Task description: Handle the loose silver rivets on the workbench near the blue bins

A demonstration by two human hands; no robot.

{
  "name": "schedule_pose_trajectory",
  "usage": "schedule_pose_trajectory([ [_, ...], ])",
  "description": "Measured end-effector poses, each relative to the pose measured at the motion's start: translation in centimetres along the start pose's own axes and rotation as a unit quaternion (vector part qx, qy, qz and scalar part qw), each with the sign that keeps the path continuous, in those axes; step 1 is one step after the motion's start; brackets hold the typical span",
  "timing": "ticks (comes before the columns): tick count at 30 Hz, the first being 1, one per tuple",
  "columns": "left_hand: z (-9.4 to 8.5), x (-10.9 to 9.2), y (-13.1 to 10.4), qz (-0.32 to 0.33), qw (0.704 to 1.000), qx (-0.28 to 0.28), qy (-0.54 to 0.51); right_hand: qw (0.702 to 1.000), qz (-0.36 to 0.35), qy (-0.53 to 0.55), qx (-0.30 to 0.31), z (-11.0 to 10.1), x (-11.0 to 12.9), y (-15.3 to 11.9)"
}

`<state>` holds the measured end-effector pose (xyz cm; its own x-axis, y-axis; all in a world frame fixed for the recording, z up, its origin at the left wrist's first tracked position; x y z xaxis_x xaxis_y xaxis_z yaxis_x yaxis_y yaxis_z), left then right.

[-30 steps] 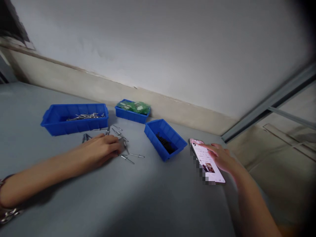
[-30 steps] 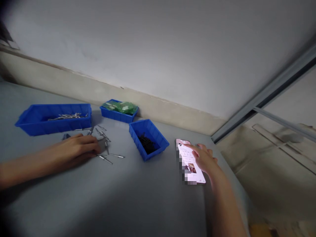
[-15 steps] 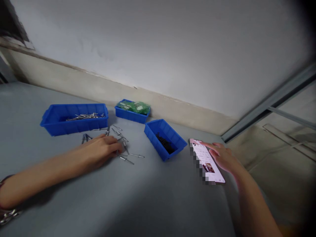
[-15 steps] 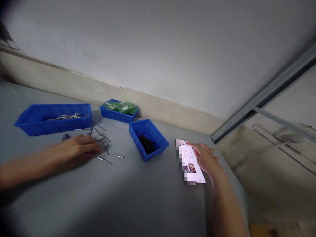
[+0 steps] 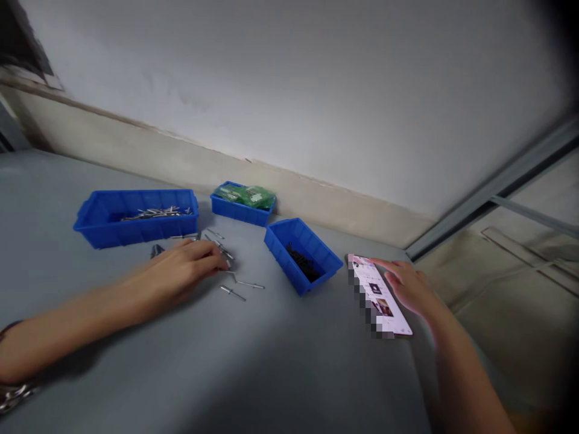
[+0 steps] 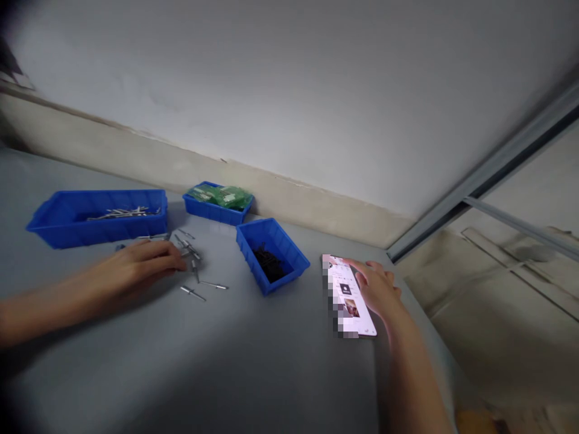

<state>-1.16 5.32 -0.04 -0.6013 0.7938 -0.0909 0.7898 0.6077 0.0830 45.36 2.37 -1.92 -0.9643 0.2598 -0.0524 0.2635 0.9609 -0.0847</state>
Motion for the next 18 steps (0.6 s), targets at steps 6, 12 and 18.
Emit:
schedule_pose_trajectory([
  [6,-0.5,-0.6,0.1,0.012,0.997,-0.053,0.046,1.0,0.013,0.019,0.011,0.0,0.1,0.0],
  [12,-1.0,-1.1,0.0,0.03,0.993,-0.085,0.07,0.999,0.032,0.017,0.006,0.1,0.1,0.0],
  [18,-1.3,-1.4,0.0,0.048,0.991,-0.108,0.063,1.0,0.02,0.011,-0.004,0.3,-0.2,0.4],
])
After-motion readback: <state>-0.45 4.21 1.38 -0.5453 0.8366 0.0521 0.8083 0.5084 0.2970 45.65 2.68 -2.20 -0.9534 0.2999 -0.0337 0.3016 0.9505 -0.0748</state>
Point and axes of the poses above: each hand's wrist, its own y-axis towards the middle knuckle, its own z-axis out of the palm, x = y × z, the point moved 2 cm from there along y, towards the middle knuckle, and after that the axes turned 15 degrees about x, right-handed, at the moved point
